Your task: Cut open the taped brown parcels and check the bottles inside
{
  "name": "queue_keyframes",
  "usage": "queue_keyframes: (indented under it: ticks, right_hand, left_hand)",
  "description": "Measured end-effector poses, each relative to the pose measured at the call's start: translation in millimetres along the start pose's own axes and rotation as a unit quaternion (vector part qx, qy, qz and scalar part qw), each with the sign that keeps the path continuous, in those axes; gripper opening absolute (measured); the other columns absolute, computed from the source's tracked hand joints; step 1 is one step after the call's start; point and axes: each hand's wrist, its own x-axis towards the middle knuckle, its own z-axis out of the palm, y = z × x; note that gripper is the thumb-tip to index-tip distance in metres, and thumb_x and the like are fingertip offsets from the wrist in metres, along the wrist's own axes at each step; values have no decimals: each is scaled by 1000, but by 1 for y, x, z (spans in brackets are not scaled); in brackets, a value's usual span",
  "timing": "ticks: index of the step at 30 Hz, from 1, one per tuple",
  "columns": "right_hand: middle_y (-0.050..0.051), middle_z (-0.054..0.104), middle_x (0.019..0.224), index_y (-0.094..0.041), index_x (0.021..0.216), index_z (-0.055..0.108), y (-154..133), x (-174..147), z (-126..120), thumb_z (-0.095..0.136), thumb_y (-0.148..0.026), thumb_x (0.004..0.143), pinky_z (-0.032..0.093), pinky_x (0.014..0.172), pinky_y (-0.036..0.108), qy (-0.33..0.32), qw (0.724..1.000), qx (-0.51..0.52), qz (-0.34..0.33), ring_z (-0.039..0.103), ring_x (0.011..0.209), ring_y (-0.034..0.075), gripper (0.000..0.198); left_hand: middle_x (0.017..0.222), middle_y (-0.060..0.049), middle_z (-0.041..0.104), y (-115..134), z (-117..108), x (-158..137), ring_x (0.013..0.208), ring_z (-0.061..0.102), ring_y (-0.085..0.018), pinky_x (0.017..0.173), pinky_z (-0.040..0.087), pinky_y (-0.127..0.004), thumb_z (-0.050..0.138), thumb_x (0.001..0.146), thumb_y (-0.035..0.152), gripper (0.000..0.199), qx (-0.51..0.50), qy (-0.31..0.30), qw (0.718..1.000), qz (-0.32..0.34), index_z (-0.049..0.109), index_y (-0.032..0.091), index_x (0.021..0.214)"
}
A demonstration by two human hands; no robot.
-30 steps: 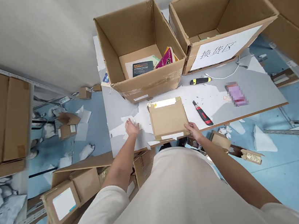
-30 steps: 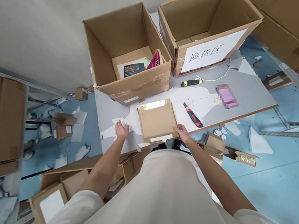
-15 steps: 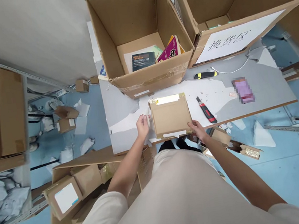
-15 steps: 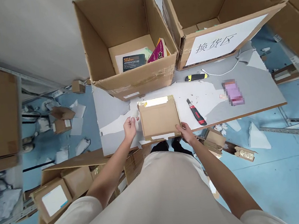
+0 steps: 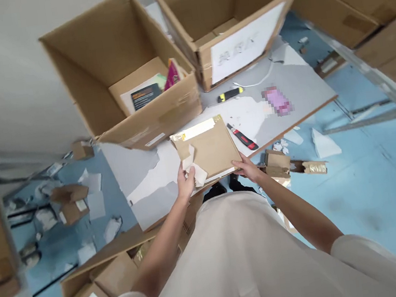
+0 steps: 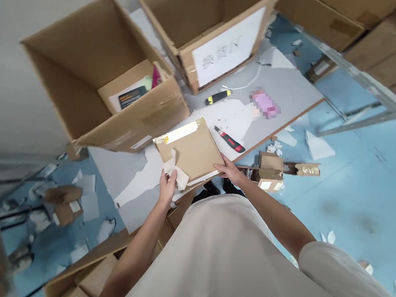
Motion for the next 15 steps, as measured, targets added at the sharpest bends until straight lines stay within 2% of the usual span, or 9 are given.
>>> queue_keyframes:
  ticks: [2,3,5,6,8,10,13,15]
  right_hand:
    - [4,51,137,-37,140,32,1,-32,-17,68,-52,72,49,92,47,40,995,2,-90,51,121,26,78]
    - [5,51,137,-34,140,32,4,-49,-27,69,-52,72,49,93,45,80,987,0,-138,51,121,26,79]
    - [10,54,132,-27,136,36,14,-85,-49,69,-53,72,48,93,43,192,959,-9,-209,51,119,26,76]
    - [11,55,129,-25,133,38,22,-101,-60,68,-54,73,48,93,42,255,941,-11,-223,52,117,26,73]
    - [11,57,123,-23,128,41,40,-129,-80,65,-56,75,49,89,40,375,902,8,-213,54,112,26,67]
    - [9,58,120,-24,124,44,61,-150,-96,61,-58,76,51,84,37,466,867,64,-166,56,108,24,62]
    - [5,59,112,-26,118,47,95,-169,-112,57,-60,76,53,76,33,533,821,180,-94,57,101,20,55]
    - [4,60,110,-27,115,49,116,-175,-118,57,-60,75,53,74,32,563,791,225,-82,58,98,19,53]
  left_hand:
    - [124,-10,60,28,12,-7,110,60,-21,90,51,-35,58,82,47,64,-3,-33,999,40,37,23,138]
    - [127,-10,58,43,23,-9,110,59,-21,89,51,-34,60,81,47,68,1,-58,997,56,34,24,140]
    - [131,-12,54,69,56,-8,110,59,-21,86,52,-32,62,80,48,70,11,-129,988,84,33,23,139]
    - [131,-12,54,78,79,-7,109,60,-22,85,52,-32,62,80,48,68,17,-173,980,98,35,22,137]
    - [127,-12,57,89,134,-6,108,60,-22,86,51,-33,61,81,48,60,35,-267,955,126,42,20,131]
    - [120,-10,62,88,195,-9,106,61,-22,90,49,-35,59,82,46,54,73,-346,924,148,46,20,128]
    - [115,-12,65,74,280,-24,111,59,-26,97,44,-39,52,86,42,44,187,-439,869,131,54,17,121]
    - [114,-14,66,64,323,-37,114,57,-29,100,41,-41,47,88,38,42,248,-497,826,99,56,13,121]
